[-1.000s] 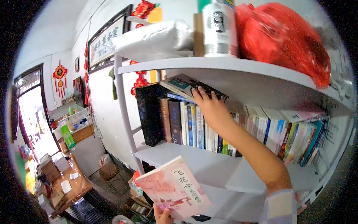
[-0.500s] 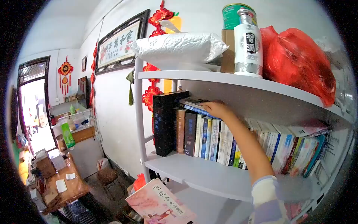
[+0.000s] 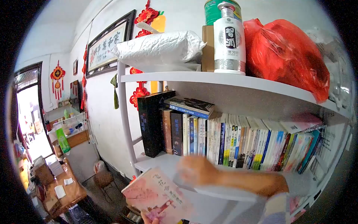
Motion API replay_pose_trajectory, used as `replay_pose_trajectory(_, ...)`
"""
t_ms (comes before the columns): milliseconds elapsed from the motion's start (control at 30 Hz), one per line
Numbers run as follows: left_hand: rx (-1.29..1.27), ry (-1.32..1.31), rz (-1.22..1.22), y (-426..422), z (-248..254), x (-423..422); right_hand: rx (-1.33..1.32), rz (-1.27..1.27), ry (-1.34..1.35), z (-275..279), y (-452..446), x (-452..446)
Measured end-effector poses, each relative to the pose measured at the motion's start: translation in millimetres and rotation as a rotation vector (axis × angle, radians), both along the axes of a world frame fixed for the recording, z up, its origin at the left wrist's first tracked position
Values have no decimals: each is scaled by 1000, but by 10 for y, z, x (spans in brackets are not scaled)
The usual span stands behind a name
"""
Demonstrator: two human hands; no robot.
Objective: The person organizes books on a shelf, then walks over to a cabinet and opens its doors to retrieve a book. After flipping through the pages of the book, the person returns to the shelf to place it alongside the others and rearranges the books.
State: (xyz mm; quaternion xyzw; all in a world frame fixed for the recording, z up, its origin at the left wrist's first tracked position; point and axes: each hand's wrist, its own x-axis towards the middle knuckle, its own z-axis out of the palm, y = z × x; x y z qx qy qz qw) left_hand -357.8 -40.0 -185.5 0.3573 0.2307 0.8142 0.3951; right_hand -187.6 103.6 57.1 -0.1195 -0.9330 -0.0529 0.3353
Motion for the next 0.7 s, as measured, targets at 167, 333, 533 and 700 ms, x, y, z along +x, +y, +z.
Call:
replay_pose_trajectory(167, 252, 170, -94, 321, 389, 480, -295, 45, -97, -679, -913, 26)
replay_pose_trajectory(333, 678, 695, 48, 717, 932, 681, -710, 131, 352, -558, -897, 135)
replay_pose_trajectory(533, 486, 924, -231, 624, 1552, 517, -153, -239, 293, 181, -653, 337)
replay_pose_trajectory(700, 482, 1132, -411, 547, 1252, 376, 411, -332, 172, 845, -197, 170)
